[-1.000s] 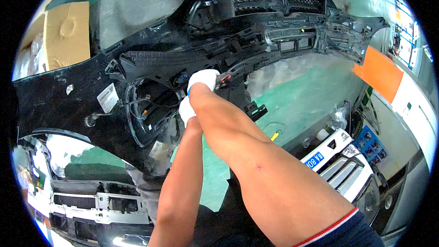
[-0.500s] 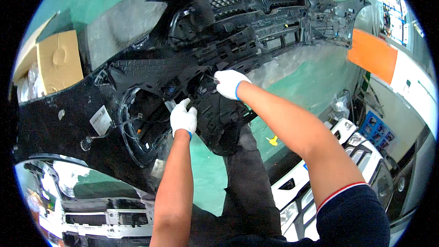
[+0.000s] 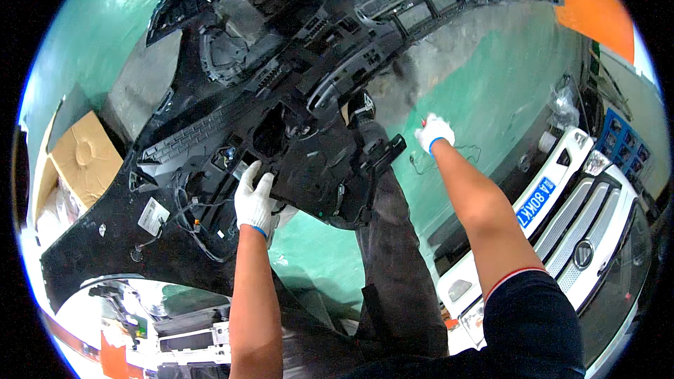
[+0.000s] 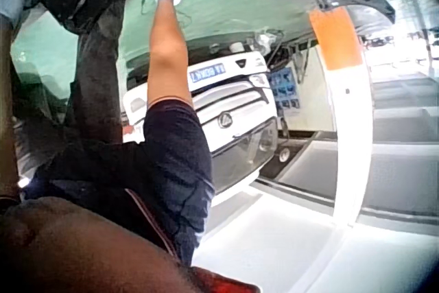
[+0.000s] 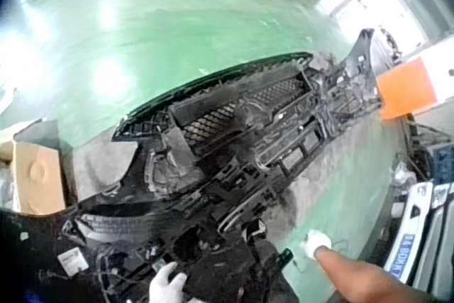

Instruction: The person cleans a car bumper with a cloth, puts on gloves, and then attaches a black plastic bracket to the back of the bumper. They then connect a wiring harness to the bumper assembly.

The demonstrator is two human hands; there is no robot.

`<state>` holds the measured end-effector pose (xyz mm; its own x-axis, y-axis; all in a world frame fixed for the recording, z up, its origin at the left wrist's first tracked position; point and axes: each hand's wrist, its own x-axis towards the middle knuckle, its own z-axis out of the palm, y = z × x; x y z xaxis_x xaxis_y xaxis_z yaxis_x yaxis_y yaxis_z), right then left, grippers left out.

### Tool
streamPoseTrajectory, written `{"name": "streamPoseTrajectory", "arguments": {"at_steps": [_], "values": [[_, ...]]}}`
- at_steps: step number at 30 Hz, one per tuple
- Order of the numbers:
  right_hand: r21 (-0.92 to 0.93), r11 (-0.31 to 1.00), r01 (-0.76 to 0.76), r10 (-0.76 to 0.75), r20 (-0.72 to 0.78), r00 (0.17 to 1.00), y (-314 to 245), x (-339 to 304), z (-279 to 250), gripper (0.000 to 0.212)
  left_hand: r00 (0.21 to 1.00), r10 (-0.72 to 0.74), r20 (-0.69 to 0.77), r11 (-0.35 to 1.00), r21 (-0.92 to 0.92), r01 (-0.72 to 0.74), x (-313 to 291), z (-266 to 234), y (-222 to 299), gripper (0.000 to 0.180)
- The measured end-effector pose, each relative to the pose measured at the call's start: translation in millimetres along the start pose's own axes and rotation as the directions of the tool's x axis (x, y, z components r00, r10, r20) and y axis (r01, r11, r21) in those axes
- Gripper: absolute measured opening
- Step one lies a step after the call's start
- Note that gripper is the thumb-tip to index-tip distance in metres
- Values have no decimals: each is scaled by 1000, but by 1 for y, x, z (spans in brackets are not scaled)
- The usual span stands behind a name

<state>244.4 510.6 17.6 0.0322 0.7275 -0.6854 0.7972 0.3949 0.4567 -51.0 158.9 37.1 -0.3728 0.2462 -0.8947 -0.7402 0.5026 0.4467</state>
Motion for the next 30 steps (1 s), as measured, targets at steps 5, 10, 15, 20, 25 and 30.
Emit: {"name": "streamPoseTrajectory", "arguments": {"at_steps": [5, 10, 15, 20, 25, 30], "values": [[497, 717, 489, -530, -66, 845, -79, -30, -29, 64, 998, 51, -38, 999, 2, -51, 1, 0, -11, 46], [921, 380, 80, -583, 172, 794, -151, -34, 15, 81, 1000, 28, 10, 997, 74, -29, -7, 12, 23, 43], [950, 307, -54, -191, 117, 975, -176, -67, -4, 98, 992, 127, 17, 989, 77, -128, -17, -7, 46, 51], [991, 55, -120, -25, 122, 992, -157, -62, -19, 68, 893, 450, 9, 587, 751, -303, 1, -66, 45, 43], [999, -22, -37, 17, 38, 999, -133, -52, -21, 58, 989, -21, 146, 396, 910, -125, 5, -41, 55, 68], [999, -19, 41, -47, -42, 998, -129, -53, -36, 43, 929, -308, 205, 192, 970, -150, -17, -28, 60, 93]]}}
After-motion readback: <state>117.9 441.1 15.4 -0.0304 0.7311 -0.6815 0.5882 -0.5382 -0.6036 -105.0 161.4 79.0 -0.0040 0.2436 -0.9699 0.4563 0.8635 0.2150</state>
